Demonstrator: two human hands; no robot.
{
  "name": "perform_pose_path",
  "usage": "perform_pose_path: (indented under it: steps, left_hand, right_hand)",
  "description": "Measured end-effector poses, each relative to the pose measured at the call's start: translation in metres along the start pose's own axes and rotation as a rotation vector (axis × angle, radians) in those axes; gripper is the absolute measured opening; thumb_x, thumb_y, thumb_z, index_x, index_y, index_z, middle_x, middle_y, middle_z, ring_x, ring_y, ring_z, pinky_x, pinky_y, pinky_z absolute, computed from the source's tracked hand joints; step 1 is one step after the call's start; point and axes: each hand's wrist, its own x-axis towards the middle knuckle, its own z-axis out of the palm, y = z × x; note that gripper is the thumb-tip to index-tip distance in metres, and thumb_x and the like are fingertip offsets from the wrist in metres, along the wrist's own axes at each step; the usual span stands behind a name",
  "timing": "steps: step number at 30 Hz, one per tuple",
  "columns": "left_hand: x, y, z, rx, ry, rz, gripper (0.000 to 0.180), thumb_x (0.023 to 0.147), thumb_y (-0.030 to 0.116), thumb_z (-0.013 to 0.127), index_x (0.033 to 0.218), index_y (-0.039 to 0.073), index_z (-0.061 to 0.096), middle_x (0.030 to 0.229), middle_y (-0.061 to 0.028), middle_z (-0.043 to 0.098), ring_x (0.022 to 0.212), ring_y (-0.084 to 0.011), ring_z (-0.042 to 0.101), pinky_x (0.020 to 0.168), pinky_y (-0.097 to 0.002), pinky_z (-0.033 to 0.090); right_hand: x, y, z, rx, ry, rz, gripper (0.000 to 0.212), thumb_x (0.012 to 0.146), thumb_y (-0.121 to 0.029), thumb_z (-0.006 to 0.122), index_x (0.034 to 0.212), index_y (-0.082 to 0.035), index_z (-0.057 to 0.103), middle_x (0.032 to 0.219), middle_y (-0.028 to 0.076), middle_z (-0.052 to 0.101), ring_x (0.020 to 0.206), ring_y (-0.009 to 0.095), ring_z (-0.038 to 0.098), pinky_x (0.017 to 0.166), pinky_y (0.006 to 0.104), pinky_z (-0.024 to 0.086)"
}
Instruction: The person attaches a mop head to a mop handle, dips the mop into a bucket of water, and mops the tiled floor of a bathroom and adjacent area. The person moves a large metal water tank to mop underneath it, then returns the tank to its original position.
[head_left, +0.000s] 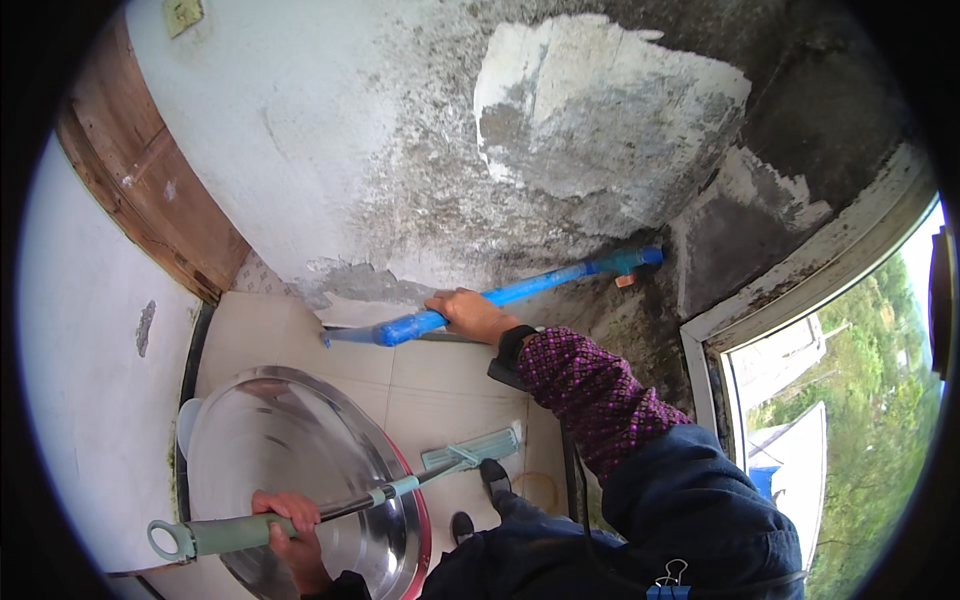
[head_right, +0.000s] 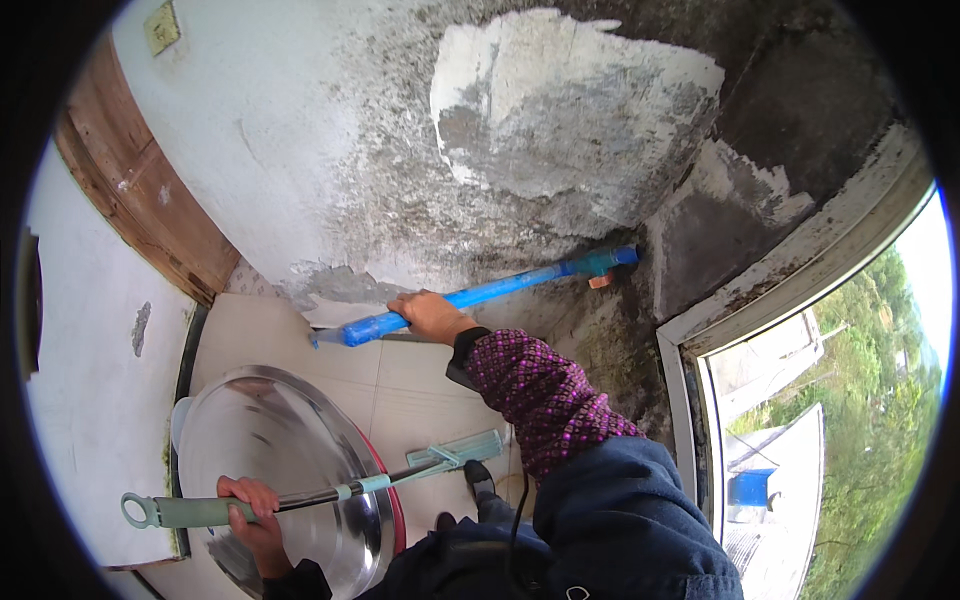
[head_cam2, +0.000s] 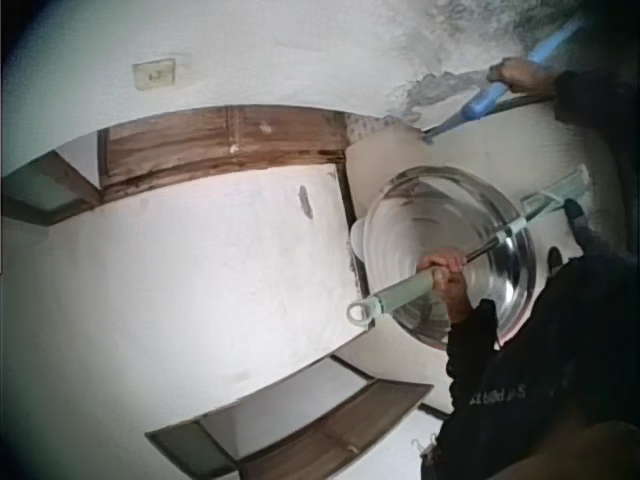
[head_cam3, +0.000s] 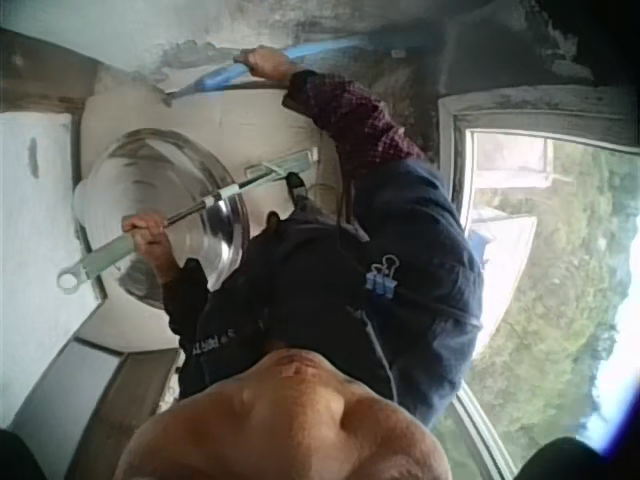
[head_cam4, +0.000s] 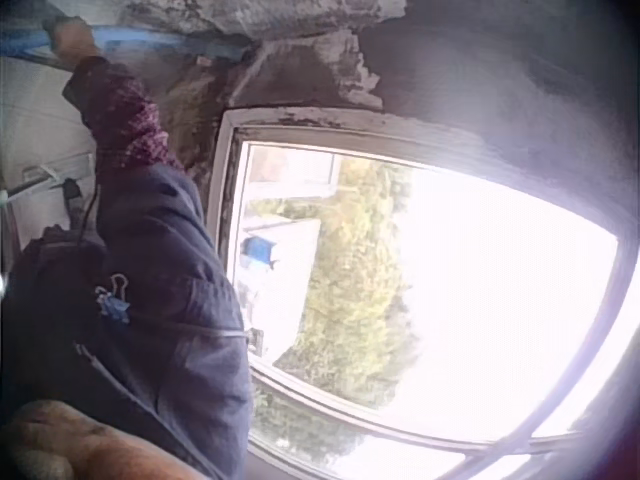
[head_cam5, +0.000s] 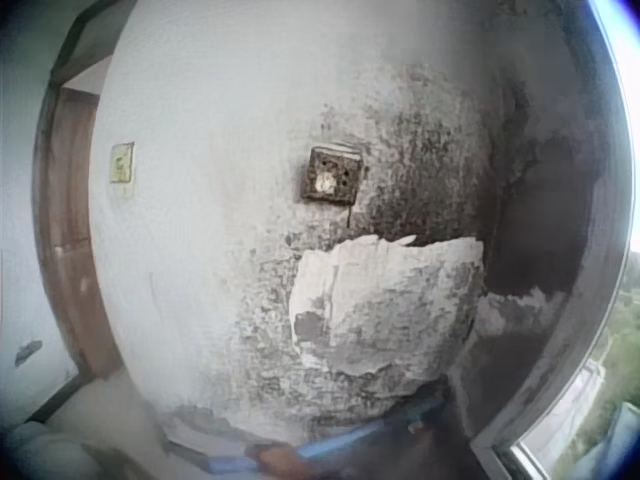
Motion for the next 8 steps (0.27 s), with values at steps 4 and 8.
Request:
perform_pose_path:
  steps: [4, 8]
  left_hand:
    - [0.013, -0.004, 0.019, 0.027, -0.051, 0.001, 0.04, 0.08, 0.041, 0.059, 0.078, 0.008, 0.037, 0.054, -0.0009, 0.038, 0.045, -0.0105, 0.035, 0.041, -0.0247, 0.034]
    - [0.019, -0.007, 0.033, 0.028, -0.092, -0.024, 0.041, 0.079, 0.04, 0.062, 0.078, 0.008, 0.037, 0.053, -0.0013, 0.04, 0.045, -0.0106, 0.038, 0.042, -0.0252, 0.036]
  right_hand:
    - [-0.002, 0.023, 0.036, 0.057, 0.035, 0.108, 0.022, 0.071, 0.0, 0.056, 0.092, -0.007, 0.052, 0.087, 0.011, 0.057, 0.082, 0.032, 0.057, 0.075, 0.0411, 0.045]
    - [-0.007, 0.05, 0.082, 0.129, -0.034, 0.218, 0.028, 0.071, -0.008, 0.064, 0.096, -0.007, 0.051, 0.092, 0.012, 0.056, 0.087, 0.036, 0.056, 0.079, 0.0429, 0.042]
